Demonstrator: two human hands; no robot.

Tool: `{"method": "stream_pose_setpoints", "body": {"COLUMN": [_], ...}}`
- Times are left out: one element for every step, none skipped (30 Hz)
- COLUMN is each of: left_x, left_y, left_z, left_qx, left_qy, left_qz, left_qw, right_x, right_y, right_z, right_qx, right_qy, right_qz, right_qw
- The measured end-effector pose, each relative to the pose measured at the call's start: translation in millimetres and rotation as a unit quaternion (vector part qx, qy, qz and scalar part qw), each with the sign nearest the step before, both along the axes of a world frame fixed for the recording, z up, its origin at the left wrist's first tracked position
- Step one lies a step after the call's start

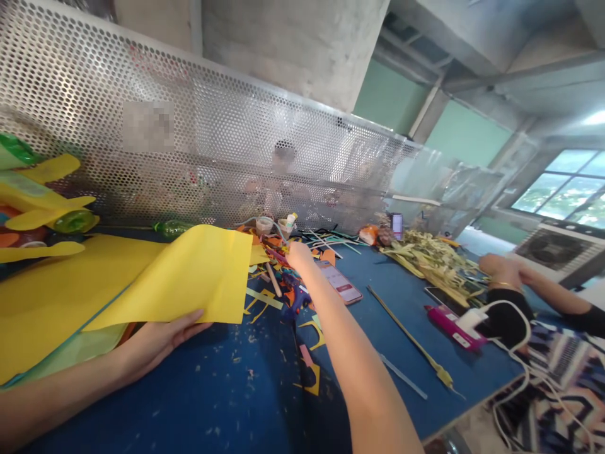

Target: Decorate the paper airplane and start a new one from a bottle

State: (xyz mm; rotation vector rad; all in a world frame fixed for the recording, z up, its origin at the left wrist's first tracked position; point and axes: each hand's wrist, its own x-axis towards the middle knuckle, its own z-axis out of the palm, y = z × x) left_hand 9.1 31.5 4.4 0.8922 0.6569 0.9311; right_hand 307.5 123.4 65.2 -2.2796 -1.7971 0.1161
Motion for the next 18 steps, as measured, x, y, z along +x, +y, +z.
{"method": "stream_pose_setpoints", "body": {"left_x": [0.2, 0.4, 0.5, 0.6, 0.6, 0.6, 0.6, 0.5, 0.5, 0.4, 0.4, 0.3, 0.3, 0.3, 0.3, 0.3, 0.3, 0.4], "left_y": [-0.2, -0.7, -1.4, -2.1, -2.8, -3.2, -3.4, -3.2, -2.9, -2.3, -1.6, -1.1, -0.6, -0.3, -0.3, -0.4, -0.7, -1.1], "left_z": [0.3, 0.8, 1.4, 1.9, 2.3, 2.4, 2.2, 1.8, 1.3, 0.6, 0.0, -0.5, -0.9, -1.1, -1.1, -0.8, -0.4, 0.0], "left_qx": [-0.002, -0.003, -0.004, -0.005, -0.005, -0.005, -0.004, -0.003, -0.003, -0.003, -0.004, -0.005, -0.005, -0.005, -0.004, -0.003, -0.002, -0.002], "left_qy": [0.0, 0.001, 0.002, 0.004, 0.006, 0.007, 0.006, 0.004, 0.002, 0.0, -0.002, -0.003, -0.003, -0.004, -0.005, -0.006, -0.006, -0.006], "left_qz": [0.002, 0.007, 0.011, 0.012, 0.013, 0.013, 0.012, 0.01, 0.008, 0.007, 0.005, 0.004, 0.003, 0.003, 0.002, 0.001, 0.001, 0.0], "left_qw": [1.0, 1.0, 1.0, 1.0, 1.0, 1.0, 1.0, 1.0, 1.0, 1.0, 1.0, 1.0, 1.0, 1.0, 1.0, 1.0, 1.0, 1.0], "right_x": [5.3, 8.5, 9.9, 10.2, 9.8, 9.2, 8.8, 8.6, 8.8, 9.2, 9.7, 10.5, 11.4, 12.4, 13.5, 14.8, 16.2, 17.6], "right_y": [4.4, 8.7, 12.8, 16.8, 20.5, 23.9, 26.8, 29.2, 30.9, 32.1, 32.6, 32.6, 32.2, 31.6, 30.8, 30.1, 29.5, 29.2], "right_z": [-1.5, -3.6, -5.9, -8.3, -10.3, -11.8, -12.6, -12.8, -12.3, -11.1, -9.2, -6.7, -3.5, 0.3, 4.5, 8.9, 13.5, 17.9], "right_qx": [-0.032, -0.056, -0.079, -0.096, -0.11, -0.121, -0.13, -0.138, -0.146, -0.153, -0.159, -0.161, -0.16, -0.157, -0.151, -0.145, -0.14, -0.135], "right_qy": [-0.019, -0.035, -0.05, -0.062, -0.074, -0.084, -0.093, -0.1, -0.106, -0.111, -0.116, -0.121, -0.127, -0.132, -0.136, -0.139, -0.14, -0.14], "right_qz": [-0.015, -0.026, -0.034, -0.039, -0.042, -0.045, -0.046, -0.047, -0.047, -0.047, -0.047, -0.048, -0.051, -0.054, -0.058, -0.06, -0.061, -0.061], "right_qw": [0.999, 0.997, 0.995, 0.993, 0.99, 0.988, 0.986, 0.984, 0.983, 0.981, 0.979, 0.978, 0.978, 0.977, 0.977, 0.978, 0.978, 0.979]}}
